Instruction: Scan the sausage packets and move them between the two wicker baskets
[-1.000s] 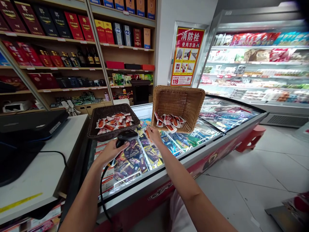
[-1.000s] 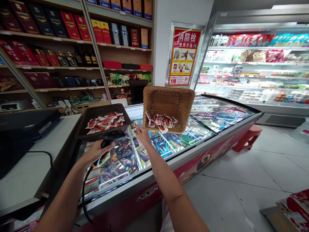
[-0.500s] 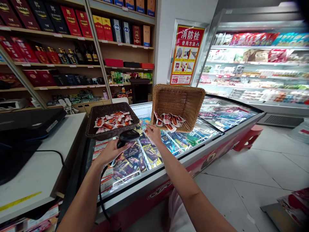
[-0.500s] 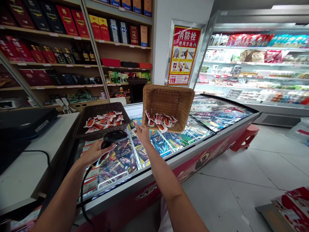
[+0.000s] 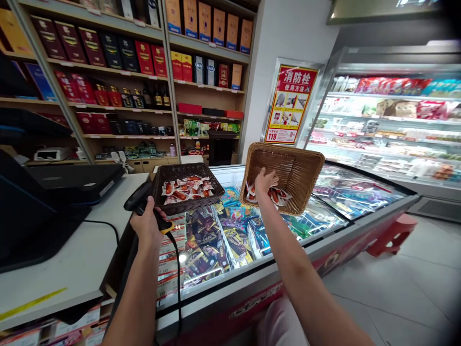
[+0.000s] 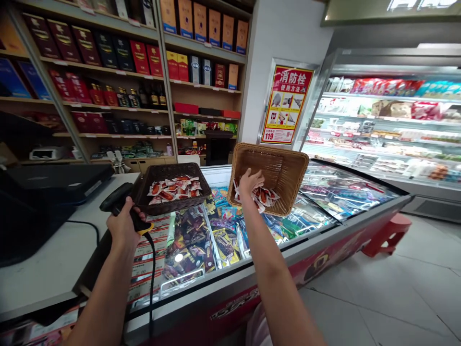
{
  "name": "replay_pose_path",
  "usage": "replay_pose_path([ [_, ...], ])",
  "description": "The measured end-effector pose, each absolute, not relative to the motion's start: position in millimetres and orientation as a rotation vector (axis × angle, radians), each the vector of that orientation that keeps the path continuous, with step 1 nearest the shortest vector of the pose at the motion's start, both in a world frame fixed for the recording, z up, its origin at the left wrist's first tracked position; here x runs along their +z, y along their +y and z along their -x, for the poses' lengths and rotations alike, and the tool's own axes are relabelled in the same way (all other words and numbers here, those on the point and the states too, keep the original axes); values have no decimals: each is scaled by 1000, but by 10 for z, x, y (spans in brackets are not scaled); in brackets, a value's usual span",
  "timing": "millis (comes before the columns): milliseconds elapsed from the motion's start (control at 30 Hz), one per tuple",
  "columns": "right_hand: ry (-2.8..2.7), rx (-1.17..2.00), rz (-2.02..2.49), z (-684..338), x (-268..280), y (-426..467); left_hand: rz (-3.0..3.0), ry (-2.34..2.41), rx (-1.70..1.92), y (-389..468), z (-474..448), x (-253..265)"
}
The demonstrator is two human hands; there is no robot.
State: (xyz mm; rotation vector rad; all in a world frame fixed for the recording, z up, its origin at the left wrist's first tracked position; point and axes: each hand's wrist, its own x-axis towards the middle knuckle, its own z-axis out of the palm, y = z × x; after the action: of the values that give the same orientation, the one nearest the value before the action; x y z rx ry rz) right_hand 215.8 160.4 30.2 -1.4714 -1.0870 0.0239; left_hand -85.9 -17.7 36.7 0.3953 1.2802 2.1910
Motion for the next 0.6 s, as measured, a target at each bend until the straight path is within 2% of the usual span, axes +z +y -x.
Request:
replay_pose_path([
  [100, -1204, -56, 1373, -1578, 331, 1570, -323, 1234, 2236, -186, 933, 352],
  [233, -1847, -46, 1400, -609, 203, 1554, -340, 1211, 2224, -183, 888, 291],
  [300, -2093, -154, 1470, -272, 163, 1619, -370, 1225, 2207, -169, 850, 246],
  [467, -2569, -389, 1265, -11, 180, 1842, -427, 1256, 2172, -140, 797, 166],
  [600, -2484, -336, 1253, -136, 221, 1816, -490, 1249, 2173, -146, 765, 172],
])
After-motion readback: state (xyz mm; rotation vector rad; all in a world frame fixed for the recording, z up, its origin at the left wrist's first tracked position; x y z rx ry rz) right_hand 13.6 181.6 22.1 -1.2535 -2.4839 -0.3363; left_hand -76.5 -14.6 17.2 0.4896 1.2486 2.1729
